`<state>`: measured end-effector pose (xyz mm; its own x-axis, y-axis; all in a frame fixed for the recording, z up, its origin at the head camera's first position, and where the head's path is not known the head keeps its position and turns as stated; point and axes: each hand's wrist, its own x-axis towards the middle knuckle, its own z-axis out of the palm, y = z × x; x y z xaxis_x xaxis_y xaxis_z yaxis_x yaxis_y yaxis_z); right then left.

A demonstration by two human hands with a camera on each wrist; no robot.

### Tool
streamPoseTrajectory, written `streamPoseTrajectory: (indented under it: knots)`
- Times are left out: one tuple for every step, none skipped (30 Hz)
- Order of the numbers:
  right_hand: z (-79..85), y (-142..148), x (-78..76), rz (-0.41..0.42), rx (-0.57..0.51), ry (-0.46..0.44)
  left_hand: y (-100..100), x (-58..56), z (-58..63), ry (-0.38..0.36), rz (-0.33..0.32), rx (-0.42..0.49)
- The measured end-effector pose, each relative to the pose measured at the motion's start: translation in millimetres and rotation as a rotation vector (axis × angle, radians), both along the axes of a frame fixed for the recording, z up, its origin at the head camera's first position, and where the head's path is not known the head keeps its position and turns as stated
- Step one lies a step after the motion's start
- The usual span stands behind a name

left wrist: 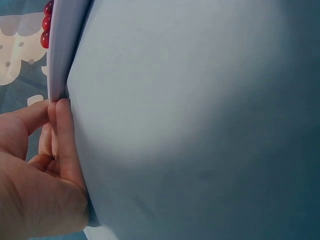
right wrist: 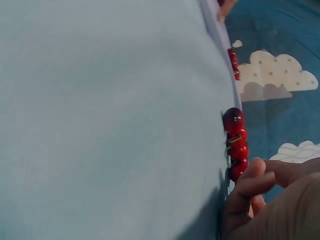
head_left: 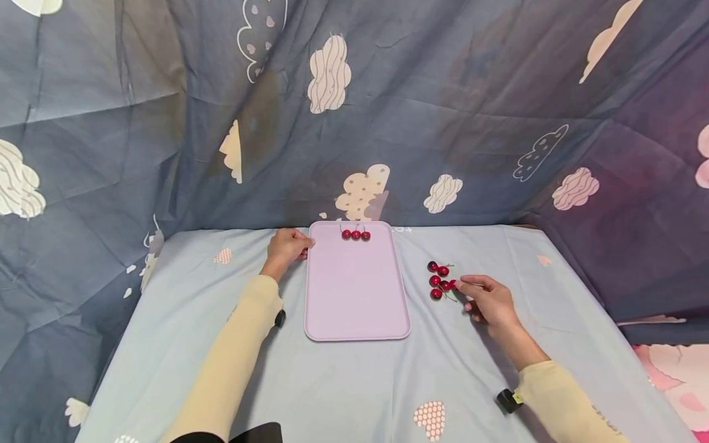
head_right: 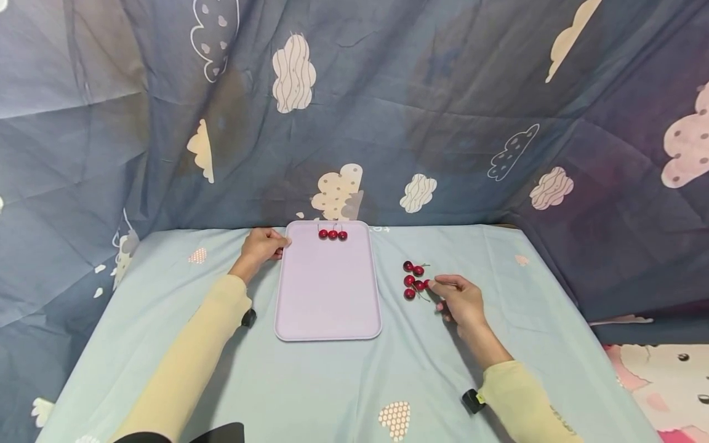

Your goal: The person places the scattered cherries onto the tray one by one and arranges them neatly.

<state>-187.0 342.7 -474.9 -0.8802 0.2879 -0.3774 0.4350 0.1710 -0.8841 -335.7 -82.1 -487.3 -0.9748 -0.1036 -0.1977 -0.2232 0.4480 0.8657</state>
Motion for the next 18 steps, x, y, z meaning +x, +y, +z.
streamPoseTrajectory:
  knots:
    - [-0.9, -1, 0.7, 0.003, 0.03, 0.004, 0, -0.1, 0.0, -0.001, 0.0, 0.002]
    - [-1.7, -2, 1.3, 0.008, 0.056, 0.009, 0, -0.1, 0.1, 0.0, 0.002, 0.001]
    - [-2.4, -3, 1.7, 0.008, 0.077, 0.011, 1, -0.2, 0.2, 0.0, 0.003, 0.002]
    - [-2.3, -4, 1.7, 0.007, 0.096, 0.01, 0, -0.2, 0.4, -0.001, 0.002, 0.004]
    - [-2.5, -5, 1.5, 0.006, 0.114, 0.009, 0, -0.2, 0.6, 0.0, 0.003, 0.006]
    - [-2.9, -6, 1.0, 0.007, 0.13, 0.007, 0, -0.1, 0.7, 0.002, 0.002, 0.007]
    - [-2.9, -7, 0.6, 0.003, 0.143, 0.005, 0, -0.1, 0.7, 0.002, 0.002, 0.009]
    - [-3.3, -7, -0.2, 0.0, 0.157, 0.001, 0, 0.0, 0.7, 0.003, 0.001, 0.008]
    - [-3.9, -8, -1.0, -0.006, 0.171, -0.004, 0, 0.2, 0.5, 0.002, 0.001, 0.008]
    - [-4.5, -8, -1.9, -0.008, 0.187, -0.007, 0, 0.4, 0.4, 0.002, 0.0, 0.006]
    - [-5.1, -9, -2.9, -0.011, 0.202, -0.011, 0, 0.5, 0.2, 0.002, 0.0, 0.003]
    - [-5.7, -10, -3.9, -0.011, 0.223, -0.014, 0, 0.5, 0.0, 0.001, -0.001, -0.002]
    - [-6.1, -10, -4.7, -0.012, 0.244, -0.016, -1, 0.5, 0.0, 0.001, 0.001, -0.006]
    - [-6.7, -11, -5.5, -0.009, 0.264, -0.015, -1, 0.5, -0.1, 0.0, 0.001, -0.01]
    - [-7.0, -12, -6.1, -0.009, 0.283, -0.015, -1, 0.5, -0.1, 0.002, 0.0, -0.012]
    - [-6.9, -13, -6.4, -0.006, 0.298, -0.011, -1, 0.4, -0.3, 0.004, 0.0, -0.013]
    - [-6.8, -14, -6.5, -0.006, 0.31, -0.012, -1, 0.2, -0.5, 0.005, 0.0, -0.013]
    - [-7.1, -15, -6.6, -0.003, 0.321, -0.009, -1, 0.2, -0.6, 0.006, -0.001, -0.014]
